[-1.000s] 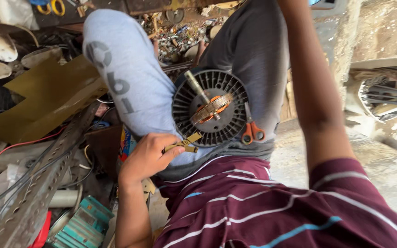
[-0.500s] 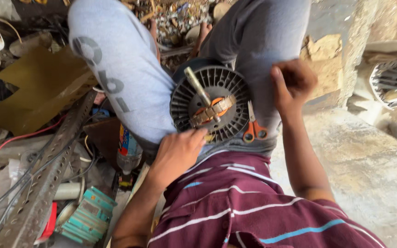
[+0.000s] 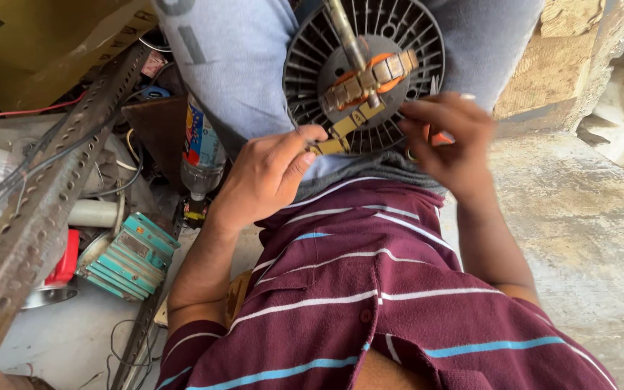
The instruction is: The person cuts strips of cardboard with scissors, folds them, and inserts them into the slots of a motor stator resting on their lap. They repeatedly measure, cut, and fit the cardboard pieces to insulate the copper windings.
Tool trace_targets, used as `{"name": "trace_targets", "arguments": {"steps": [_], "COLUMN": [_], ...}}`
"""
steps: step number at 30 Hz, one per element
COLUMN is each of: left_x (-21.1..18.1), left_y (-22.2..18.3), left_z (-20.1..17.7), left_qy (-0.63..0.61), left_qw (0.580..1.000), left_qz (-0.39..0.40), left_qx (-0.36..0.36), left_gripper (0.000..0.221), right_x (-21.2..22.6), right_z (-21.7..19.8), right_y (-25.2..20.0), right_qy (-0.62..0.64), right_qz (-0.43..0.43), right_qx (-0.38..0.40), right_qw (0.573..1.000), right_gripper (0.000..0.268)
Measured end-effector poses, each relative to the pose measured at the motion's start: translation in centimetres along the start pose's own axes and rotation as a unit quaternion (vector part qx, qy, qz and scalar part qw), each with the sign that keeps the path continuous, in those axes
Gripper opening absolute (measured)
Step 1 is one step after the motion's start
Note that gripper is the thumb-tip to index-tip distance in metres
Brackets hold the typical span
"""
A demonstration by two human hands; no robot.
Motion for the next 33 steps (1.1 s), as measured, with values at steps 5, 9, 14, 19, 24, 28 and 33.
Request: {"name": "trace_targets", "arguments": {"steps": [5, 9, 14, 19, 24, 28, 33], "left_x": [-0.8, -0.7, -1.1, -2.1, -3.7, -2.6, -0.2], "left_y": [-1.7, -2.8, -2.8, -0.4, 1.0, 0.6, -0.3], "left_z": [0.8, 1.1, 1.0, 2.8, 4.8, 7.1, 8.7], "left_qy": [0.056, 0.038, 0.096, 0.173, 0.096, -0.159, -0.345], "left_qw": [0.995, 0.990, 0.984, 0.979, 0.979, 0.975, 0.929], "left_qz": [0.012, -0.032, -0.063, -0.049, 0.061, 0.044, -0.011], "left_qx": [-0.085, -0.133, -0.135, -0.097, -0.167, -0.149, -0.131], "left_gripper": [0.026, 0.018, 0.020, 0.021, 0.026, 0.021, 0.025], "right_x": [3.9, 4.3, 3.9, 0.5, -1.4, -0.1, 2.4], "right_z": [3.3, 4.0, 2.8, 2.9, 4.1, 5.0, 1.7], "right_y": [1.0, 1.4, 0.0, -2.2, -4.3, -5.2, -3.8], "right_qy": [-0.152, -0.167, -0.079, 0.328, 0.529, 0.496, 0.418], "right_qz": [-0.085, -0.112, -0.117, 0.157, 0.185, 0.149, 0.043], "right_qx": [0.074, 0.058, 0.018, 0.006, -0.047, -0.062, -0.046], "right_qw": [0.982, 0.978, 0.990, 0.931, 0.827, 0.853, 0.906], "right_gripper": [0.029, 0.021, 0.018, 0.013, 0.011, 0.007, 0.015]}}
Point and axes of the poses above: each hand's wrist, its own y-axis towards the middle knuckle, its own z-axis out of the palm, x = y × z, the point moved 4 cm from there along y, towards the middle knuckle, and after that the axes turned 1 degree about -y, right-handed, at the moved point
